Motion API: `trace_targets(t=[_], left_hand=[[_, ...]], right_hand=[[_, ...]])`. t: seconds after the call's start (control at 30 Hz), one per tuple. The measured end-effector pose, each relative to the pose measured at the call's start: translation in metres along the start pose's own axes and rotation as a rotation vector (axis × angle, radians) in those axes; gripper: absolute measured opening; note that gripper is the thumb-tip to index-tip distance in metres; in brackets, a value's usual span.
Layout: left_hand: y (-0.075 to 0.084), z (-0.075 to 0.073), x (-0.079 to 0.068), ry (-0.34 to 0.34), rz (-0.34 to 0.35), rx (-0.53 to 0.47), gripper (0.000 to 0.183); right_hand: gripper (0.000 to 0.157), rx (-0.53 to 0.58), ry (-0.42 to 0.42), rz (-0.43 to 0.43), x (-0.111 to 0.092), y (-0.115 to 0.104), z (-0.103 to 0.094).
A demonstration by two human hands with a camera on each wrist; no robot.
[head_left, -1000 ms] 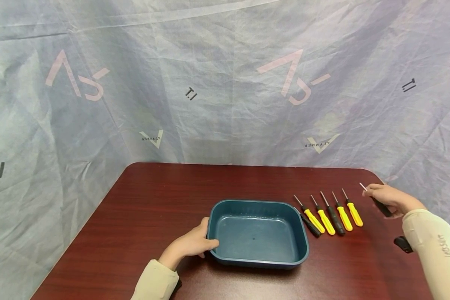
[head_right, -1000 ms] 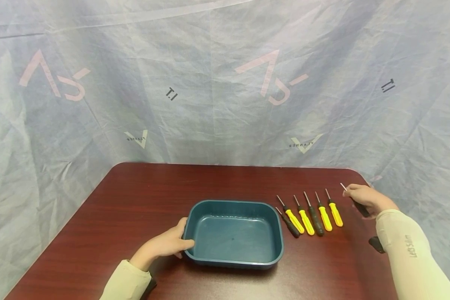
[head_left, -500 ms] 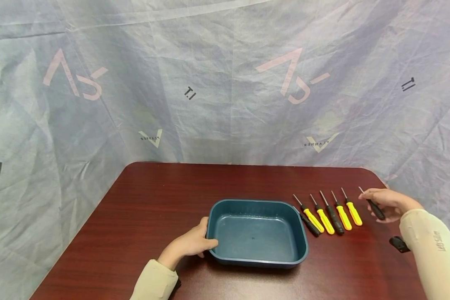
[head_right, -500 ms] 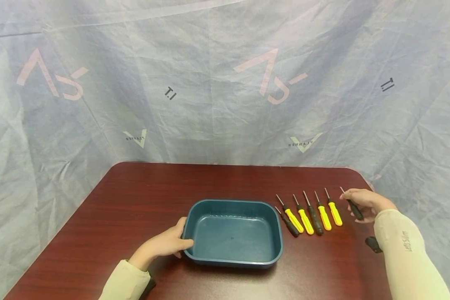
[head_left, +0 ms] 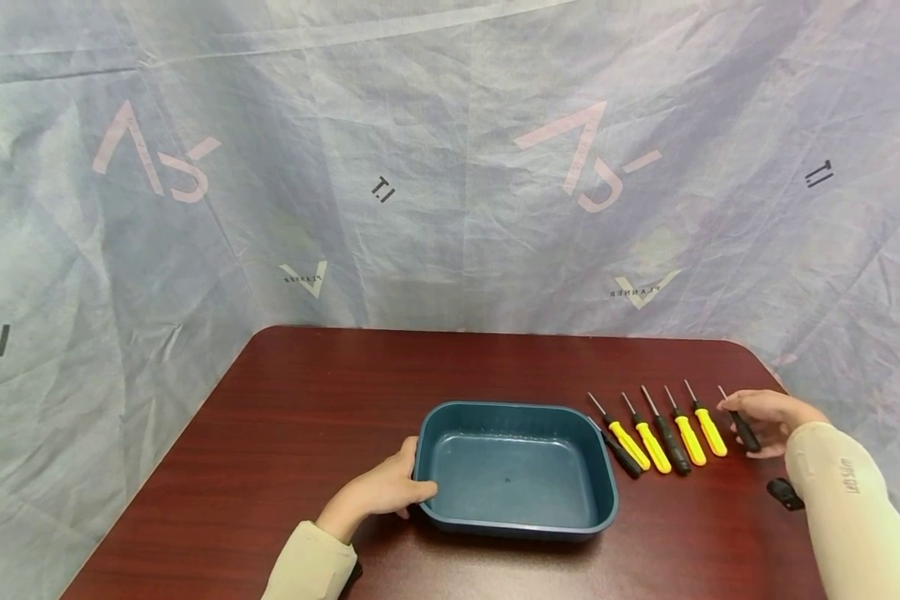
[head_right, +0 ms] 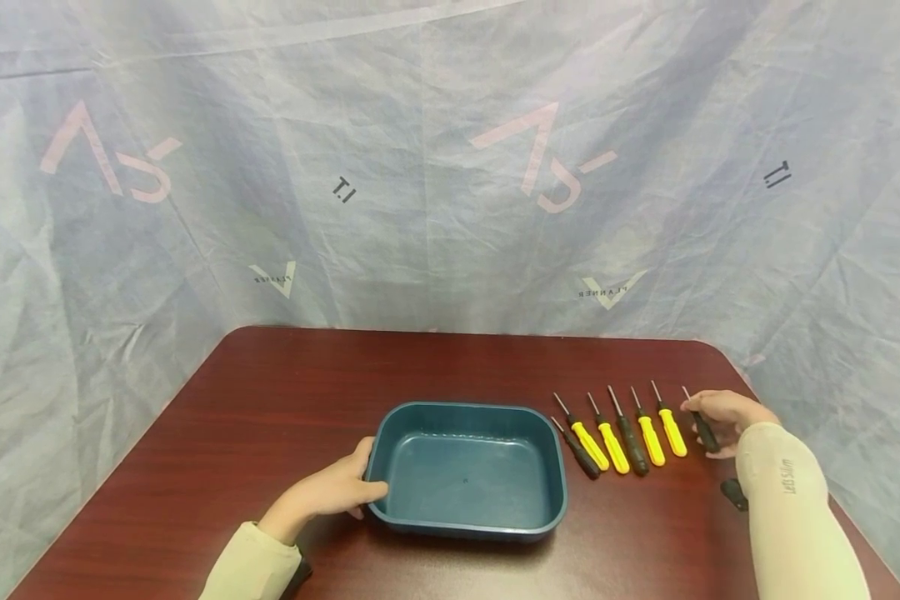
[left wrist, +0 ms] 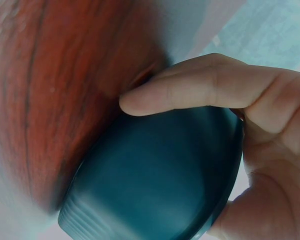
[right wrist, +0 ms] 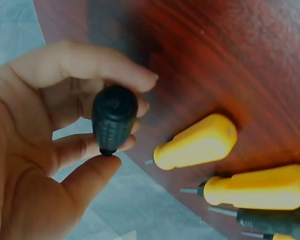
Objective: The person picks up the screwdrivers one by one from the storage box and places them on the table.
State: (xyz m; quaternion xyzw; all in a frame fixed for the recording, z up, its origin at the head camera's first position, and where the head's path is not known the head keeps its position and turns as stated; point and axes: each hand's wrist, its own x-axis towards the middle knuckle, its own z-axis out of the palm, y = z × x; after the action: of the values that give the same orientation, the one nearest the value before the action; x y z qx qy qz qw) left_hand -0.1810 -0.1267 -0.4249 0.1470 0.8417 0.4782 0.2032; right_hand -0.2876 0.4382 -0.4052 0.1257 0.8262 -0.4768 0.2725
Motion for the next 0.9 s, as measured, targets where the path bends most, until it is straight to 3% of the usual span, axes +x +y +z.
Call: trace_targets(t=[0.9], left_hand=[[0.001,0.0,0.001,-0.002,-0.007,0.005,0.069]], right_hand=[[0.028,-0.124,0.105,0.01,0.013,-0.003,0.005]])
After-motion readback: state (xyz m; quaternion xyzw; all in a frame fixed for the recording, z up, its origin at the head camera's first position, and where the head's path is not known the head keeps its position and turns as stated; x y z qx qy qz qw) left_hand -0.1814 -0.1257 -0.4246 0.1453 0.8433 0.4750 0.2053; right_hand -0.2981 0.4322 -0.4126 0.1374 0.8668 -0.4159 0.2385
